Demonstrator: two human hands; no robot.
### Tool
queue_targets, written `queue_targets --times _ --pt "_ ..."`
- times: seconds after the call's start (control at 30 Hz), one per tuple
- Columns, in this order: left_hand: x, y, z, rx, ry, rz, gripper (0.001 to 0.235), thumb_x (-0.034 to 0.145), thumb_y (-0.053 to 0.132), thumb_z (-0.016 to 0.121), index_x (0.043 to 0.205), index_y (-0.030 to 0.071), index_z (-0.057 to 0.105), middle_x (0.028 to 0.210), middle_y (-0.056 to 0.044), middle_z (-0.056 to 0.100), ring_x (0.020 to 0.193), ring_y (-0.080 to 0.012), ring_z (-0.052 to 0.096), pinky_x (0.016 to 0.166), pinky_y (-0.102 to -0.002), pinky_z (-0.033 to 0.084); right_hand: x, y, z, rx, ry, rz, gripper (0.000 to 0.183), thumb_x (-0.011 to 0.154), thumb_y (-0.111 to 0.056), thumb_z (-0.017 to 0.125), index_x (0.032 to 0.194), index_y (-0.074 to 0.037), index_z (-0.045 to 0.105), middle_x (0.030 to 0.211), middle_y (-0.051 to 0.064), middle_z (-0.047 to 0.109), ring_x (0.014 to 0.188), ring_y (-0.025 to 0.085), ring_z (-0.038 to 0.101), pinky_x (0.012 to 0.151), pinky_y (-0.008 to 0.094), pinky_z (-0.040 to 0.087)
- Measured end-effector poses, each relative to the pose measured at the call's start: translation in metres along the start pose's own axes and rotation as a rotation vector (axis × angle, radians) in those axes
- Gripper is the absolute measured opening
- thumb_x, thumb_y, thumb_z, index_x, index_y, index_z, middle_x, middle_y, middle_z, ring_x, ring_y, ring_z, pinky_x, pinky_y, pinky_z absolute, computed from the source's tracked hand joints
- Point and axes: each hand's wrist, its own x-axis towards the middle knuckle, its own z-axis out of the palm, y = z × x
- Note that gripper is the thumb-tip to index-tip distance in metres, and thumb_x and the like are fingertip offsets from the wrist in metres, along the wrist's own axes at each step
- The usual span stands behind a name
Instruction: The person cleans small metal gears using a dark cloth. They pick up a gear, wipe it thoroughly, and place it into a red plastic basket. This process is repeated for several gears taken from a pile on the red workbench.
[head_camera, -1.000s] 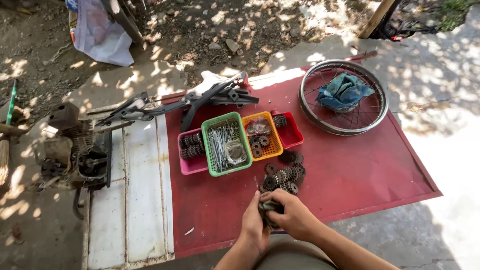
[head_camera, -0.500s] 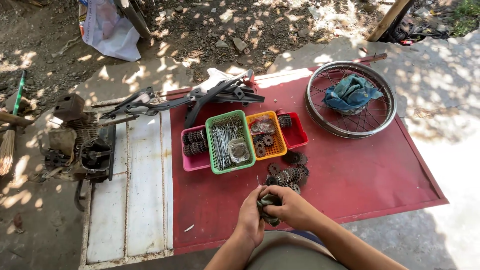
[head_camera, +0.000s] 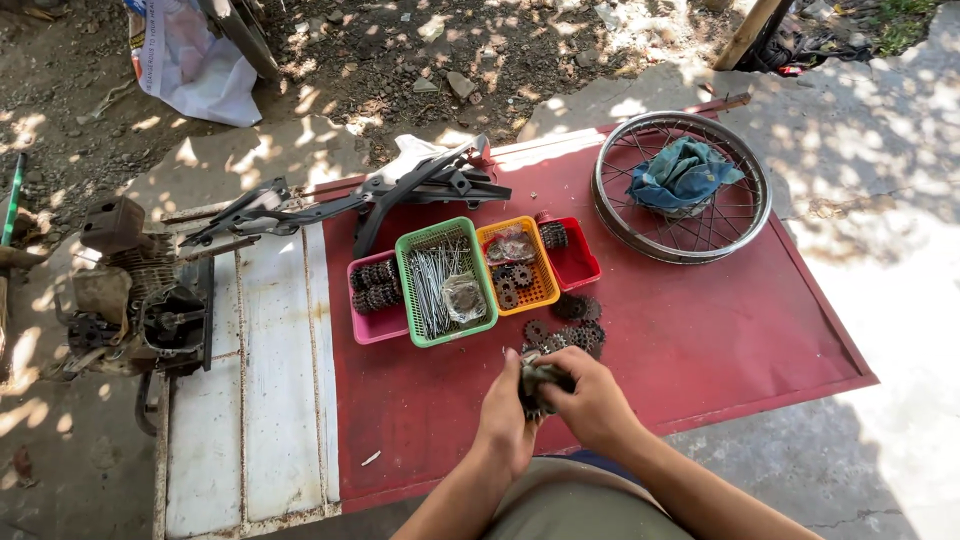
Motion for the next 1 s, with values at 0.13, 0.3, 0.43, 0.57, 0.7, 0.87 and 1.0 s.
queue_targets --times 0.13,0.3,0.43,0.57,0.7,0.87,1.0 --pt "-0.001 0.02 0.026 -0.047 0.031 0.051 0.049 0.11 0.041 0.037 0.13 0.004 0.061 0.113 -0.017 0.067 0.096 -0.0249 0.061 0.087 -0.038 0.052 -0.007 -0.02 0.002 -0.059 -0.069 -0.277 0.03 0.079 -0.004 0.069 0.109 -0.004 0.077 0.112 0.003 0.073 0.093 0.02 0.07 0.082 0.031 0.057" --pt "0.005 0.013 0.029 -0.073 -0.093 0.104 0.047 0.111 0.036 0.041 0.125 0.001 0.068 0.112 -0.011 0.069 0.089 -0.0156 0.06 0.073 -0.029 0.048 0.019 -0.023 -0.009 -0.172 0.203 -0.324 0.028 0.08 -0.002 0.067 0.105 -0.002 0.078 0.11 0.008 0.071 0.091 0.023 0.07 0.081 0.032 0.059" --pt "-0.007 0.022 0.033 -0.094 -0.108 0.085 0.047 0.112 0.035 0.033 0.132 0.0 0.058 0.115 -0.019 0.067 0.102 -0.0259 0.061 0.093 -0.038 0.05 -0.006 -0.035 0.001 -0.18 0.055 -0.549 0.036 0.073 0.003 0.069 0.109 -0.001 0.074 0.115 0.01 0.065 0.096 0.027 0.066 0.084 0.033 0.056" --pt "-0.004 0.013 0.028 -0.085 -0.068 0.13 0.041 0.11 0.034 0.042 0.129 0.003 0.062 0.111 -0.012 0.066 0.087 -0.0164 0.057 0.071 -0.029 0.047 0.014 -0.027 -0.01 -0.179 0.153 -0.347 0.027 0.081 0.001 0.066 0.105 0.0 0.077 0.112 0.011 0.069 0.093 0.023 0.07 0.084 0.03 0.063" --pt "-0.02 0.026 0.04 -0.076 -0.057 0.101 0.05 0.11 0.04 0.039 0.117 -0.005 0.061 0.107 -0.019 0.068 0.089 -0.0239 0.062 0.079 -0.033 0.052 -0.021 -0.041 0.002 -0.098 0.04 -0.52 0.038 0.074 0.006 0.069 0.109 -0.005 0.076 0.12 0.008 0.065 0.136 0.035 0.054 0.105 0.041 0.049" --pt "-0.01 0.029 0.041 -0.077 -0.063 0.057 0.048 0.107 0.044 0.049 0.112 -0.002 0.063 0.099 -0.014 0.066 0.084 -0.0201 0.06 0.076 -0.034 0.049 -0.008 -0.016 -0.029 0.273 0.198 -0.046 0.026 0.084 0.002 0.068 0.109 0.0 0.074 0.104 0.01 0.075 0.089 0.018 0.068 0.078 0.028 0.058" --pt "-0.006 0.013 0.048 0.151 -0.027 0.098 0.05 0.097 0.049 0.057 0.11 0.0 0.056 0.092 -0.013 0.054 0.076 -0.0203 0.054 0.059 -0.032 0.049 -0.023 -0.017 -0.028 0.553 0.085 0.147 0.032 0.085 0.01 0.062 0.116 0.006 0.07 0.087 0.019 0.078 0.069 0.022 0.07 0.063 0.031 0.06"
